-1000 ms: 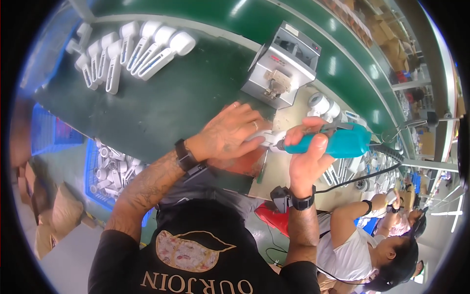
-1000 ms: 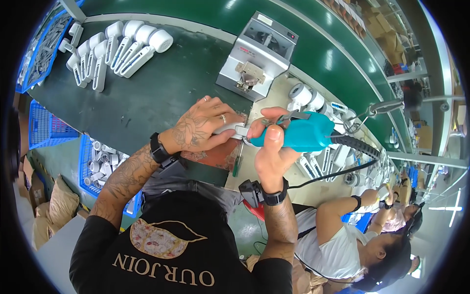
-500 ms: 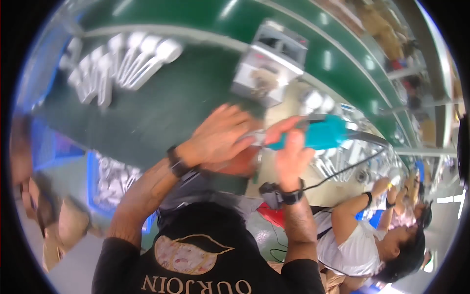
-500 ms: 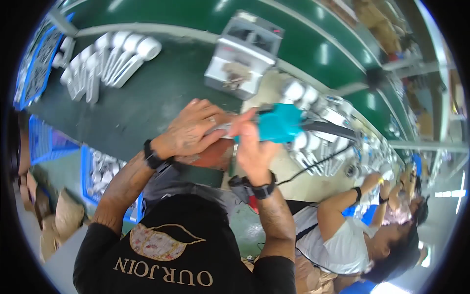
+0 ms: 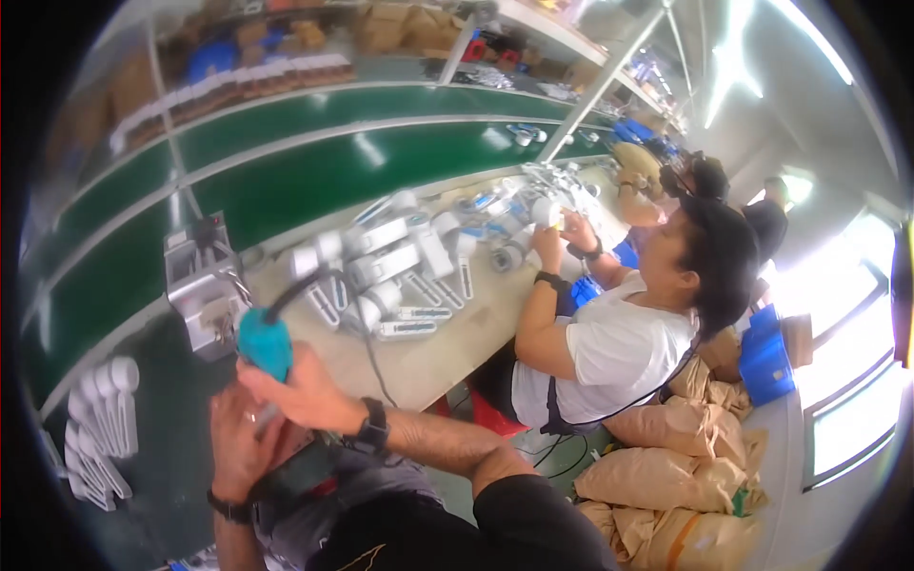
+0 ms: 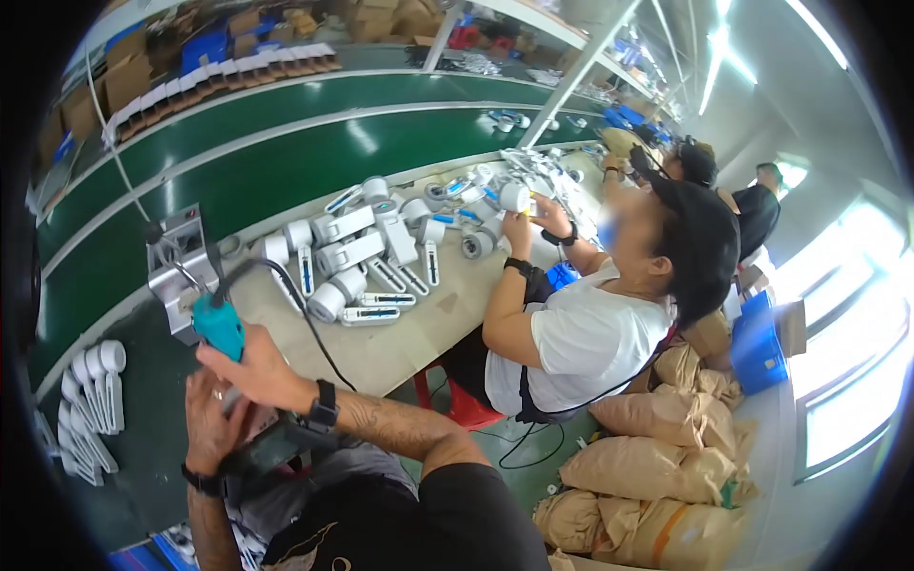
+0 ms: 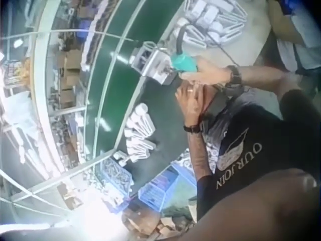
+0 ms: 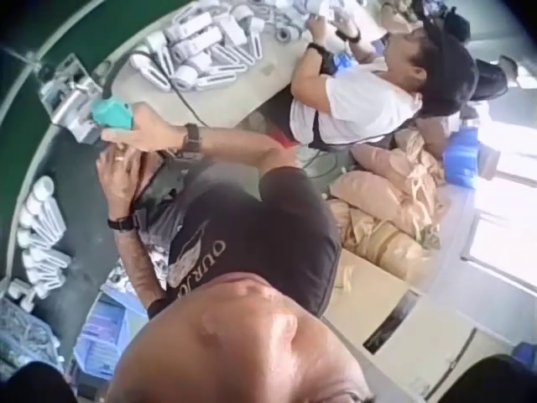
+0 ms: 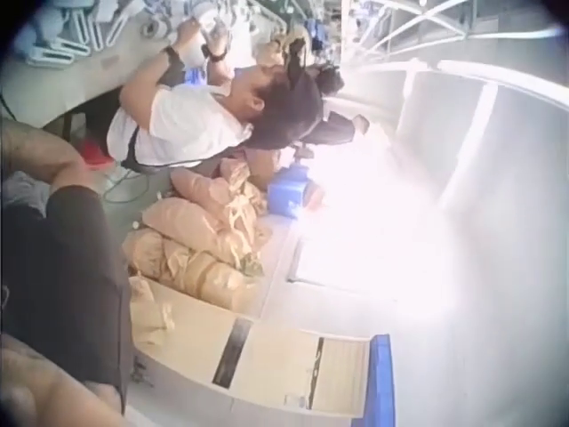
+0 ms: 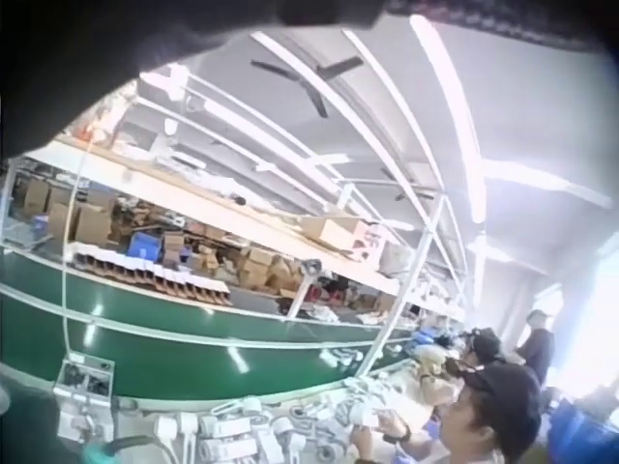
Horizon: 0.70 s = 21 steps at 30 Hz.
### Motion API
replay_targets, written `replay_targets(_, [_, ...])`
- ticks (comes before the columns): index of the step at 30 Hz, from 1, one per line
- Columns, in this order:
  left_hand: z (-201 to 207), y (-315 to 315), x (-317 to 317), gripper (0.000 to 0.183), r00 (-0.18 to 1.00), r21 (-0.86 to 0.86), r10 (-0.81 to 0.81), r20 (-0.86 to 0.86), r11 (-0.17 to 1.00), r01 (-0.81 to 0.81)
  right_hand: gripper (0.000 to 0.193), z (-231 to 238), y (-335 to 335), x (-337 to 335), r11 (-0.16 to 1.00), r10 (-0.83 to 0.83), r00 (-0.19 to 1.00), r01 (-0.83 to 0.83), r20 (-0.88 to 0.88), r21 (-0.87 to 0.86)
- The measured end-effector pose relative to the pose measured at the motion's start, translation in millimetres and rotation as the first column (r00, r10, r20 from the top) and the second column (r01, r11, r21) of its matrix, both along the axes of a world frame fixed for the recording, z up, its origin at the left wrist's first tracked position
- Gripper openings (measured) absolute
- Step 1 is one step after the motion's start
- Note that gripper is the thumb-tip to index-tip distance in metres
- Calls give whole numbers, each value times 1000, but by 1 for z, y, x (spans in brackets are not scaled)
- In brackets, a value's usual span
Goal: The person assembles handheld fans by picking up a fan body, inserting a battery, and snapping on a cover. They then use a power screwdriver to drive a screw into the handle, occasionally using a manual screwdriver, and set the finished fan aside.
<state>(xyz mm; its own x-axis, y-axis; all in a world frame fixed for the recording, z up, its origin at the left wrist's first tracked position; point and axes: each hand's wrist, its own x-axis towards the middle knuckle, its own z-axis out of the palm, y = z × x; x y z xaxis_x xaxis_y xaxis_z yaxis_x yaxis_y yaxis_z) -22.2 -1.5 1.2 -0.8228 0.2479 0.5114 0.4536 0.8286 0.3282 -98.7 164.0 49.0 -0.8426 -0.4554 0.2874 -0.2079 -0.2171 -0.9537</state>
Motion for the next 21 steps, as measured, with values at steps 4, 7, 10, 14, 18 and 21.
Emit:
replay_targets(4, [3, -9, 28, 27, 999, 98, 10, 50, 995, -15, 21, 13, 38, 23, 978, -1, 998, 14, 65, -209])
replay_targets(7, [-25, -60, 42, 31, 955, 227, 278, 104, 928, -295, 25, 9, 57, 35, 954, 16, 995, 13, 96, -300])
replay_targets(10, [-52, -125, 50, 33, 758, 283, 649, 61, 717, -637, 26, 2, 63, 42, 954, -56, 974, 117, 219, -275])
replay_targets(14, [-93, -203, 64, 36, 696, -147, 697, -172, 681, -717, 25, -26, 70, 44, 982, -23, 974, 64, 225, -177])
replay_targets(18, [-14, -91, 4, 31, 774, 94, 603, -195, 797, -597, 39, -27, 90, 44, 999, 26, 987, -30, 158, 21])
replay_targets(21, [19, 7, -44, 22, 982, 363, 167, 85, 913, -187, 44, -30, 111, 49, 999, 38, 989, -41, 140, 18])
